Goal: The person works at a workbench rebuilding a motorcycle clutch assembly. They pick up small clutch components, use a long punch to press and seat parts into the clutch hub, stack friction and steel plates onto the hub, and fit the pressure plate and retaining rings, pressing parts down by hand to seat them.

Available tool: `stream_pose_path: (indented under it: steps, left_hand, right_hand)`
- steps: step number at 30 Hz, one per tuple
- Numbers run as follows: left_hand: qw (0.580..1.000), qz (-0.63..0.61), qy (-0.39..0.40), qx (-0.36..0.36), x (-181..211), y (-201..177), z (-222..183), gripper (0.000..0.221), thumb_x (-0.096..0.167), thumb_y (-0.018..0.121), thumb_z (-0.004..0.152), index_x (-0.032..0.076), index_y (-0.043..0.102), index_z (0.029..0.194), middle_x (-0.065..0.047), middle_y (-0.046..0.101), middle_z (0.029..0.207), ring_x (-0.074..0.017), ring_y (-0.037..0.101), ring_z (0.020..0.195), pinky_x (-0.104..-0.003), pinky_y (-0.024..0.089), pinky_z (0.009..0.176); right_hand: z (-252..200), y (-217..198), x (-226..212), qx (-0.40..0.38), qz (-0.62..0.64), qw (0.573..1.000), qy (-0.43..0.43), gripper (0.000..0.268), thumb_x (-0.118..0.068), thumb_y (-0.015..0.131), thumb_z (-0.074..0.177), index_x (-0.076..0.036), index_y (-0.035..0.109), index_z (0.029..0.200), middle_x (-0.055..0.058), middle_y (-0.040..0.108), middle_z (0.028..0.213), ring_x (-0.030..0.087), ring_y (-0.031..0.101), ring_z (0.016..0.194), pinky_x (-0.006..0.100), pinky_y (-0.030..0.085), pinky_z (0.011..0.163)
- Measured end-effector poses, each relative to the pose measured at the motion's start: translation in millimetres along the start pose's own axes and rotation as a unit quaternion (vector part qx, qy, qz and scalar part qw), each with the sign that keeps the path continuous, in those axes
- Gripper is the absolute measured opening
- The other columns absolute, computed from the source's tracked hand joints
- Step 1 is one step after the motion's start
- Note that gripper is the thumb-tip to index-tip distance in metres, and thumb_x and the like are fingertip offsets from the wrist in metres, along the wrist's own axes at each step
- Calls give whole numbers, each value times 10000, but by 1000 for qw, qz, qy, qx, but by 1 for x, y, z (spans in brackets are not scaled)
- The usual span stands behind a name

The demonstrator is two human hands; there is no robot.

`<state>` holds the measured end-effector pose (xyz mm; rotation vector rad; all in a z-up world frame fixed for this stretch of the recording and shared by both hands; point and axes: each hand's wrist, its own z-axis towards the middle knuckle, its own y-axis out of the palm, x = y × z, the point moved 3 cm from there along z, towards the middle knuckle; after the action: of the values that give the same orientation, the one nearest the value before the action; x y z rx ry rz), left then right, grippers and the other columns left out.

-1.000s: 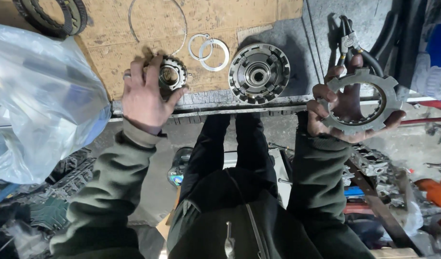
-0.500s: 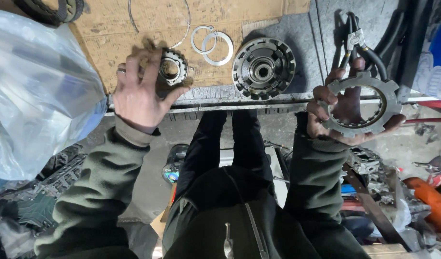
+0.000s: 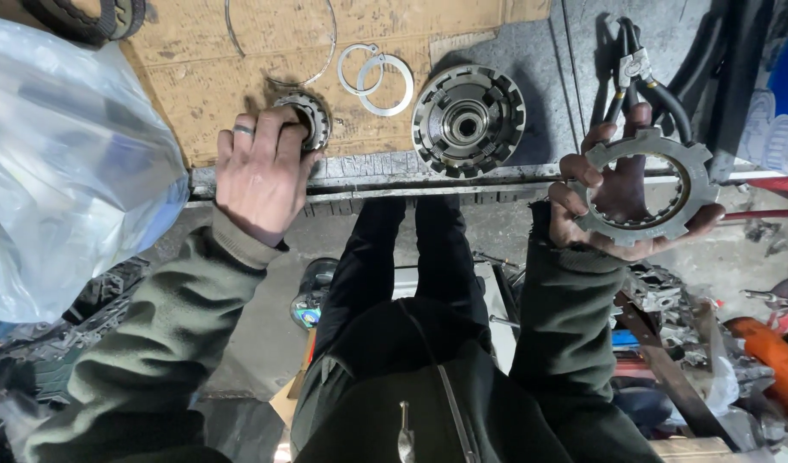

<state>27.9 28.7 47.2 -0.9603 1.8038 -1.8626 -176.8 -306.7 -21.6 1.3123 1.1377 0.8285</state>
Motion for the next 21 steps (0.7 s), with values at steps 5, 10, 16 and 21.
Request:
stream_pose_path:
  steps: [5,10,16,21]
  left_hand:
    - [990,-132,-44,-6,-10,3,-8,277,213,746,1023,-3,657,1172,-126,645,1184,-302,592,1044,-423,475,895]
    - [805,-533,-259,-32,2,0,-14,268,258,549,1109,7,605,1184,-21,672,1023,-92,562,864,-246,460,811]
    - [729,-646,-224,0,51,8,-9,310,285,504,1156,-8,571,1233,-10,624,1107,-78,509,958,-235,419,913]
    - [739,-651,-172,-4,88,16,10,326,306,437,1188,3,557,1210,-23,602,1098,-100,530,993,-258,442,978]
  right_hand:
    - [-3,1,-1,16,1,1000,-3,1087,-770,631,795,-90,315,1581,196,490,1399,237,574,1016,306,549,698]
    - [-2,2,3,4,-6,1000,-14,1081,-763,611,819,-73,312,1596,198,507,1414,224,576,1027,303,530,721]
    - [4,9,12,17,-1,1000,-21,1111,-786,608,835,-66,299,1623,181,509,1427,209,560,996,305,512,733]
    - [6,10,14,1,-7,1000,-19,1117,-791,607,827,-63,300,1617,169,508,1428,205,570,1003,298,506,736]
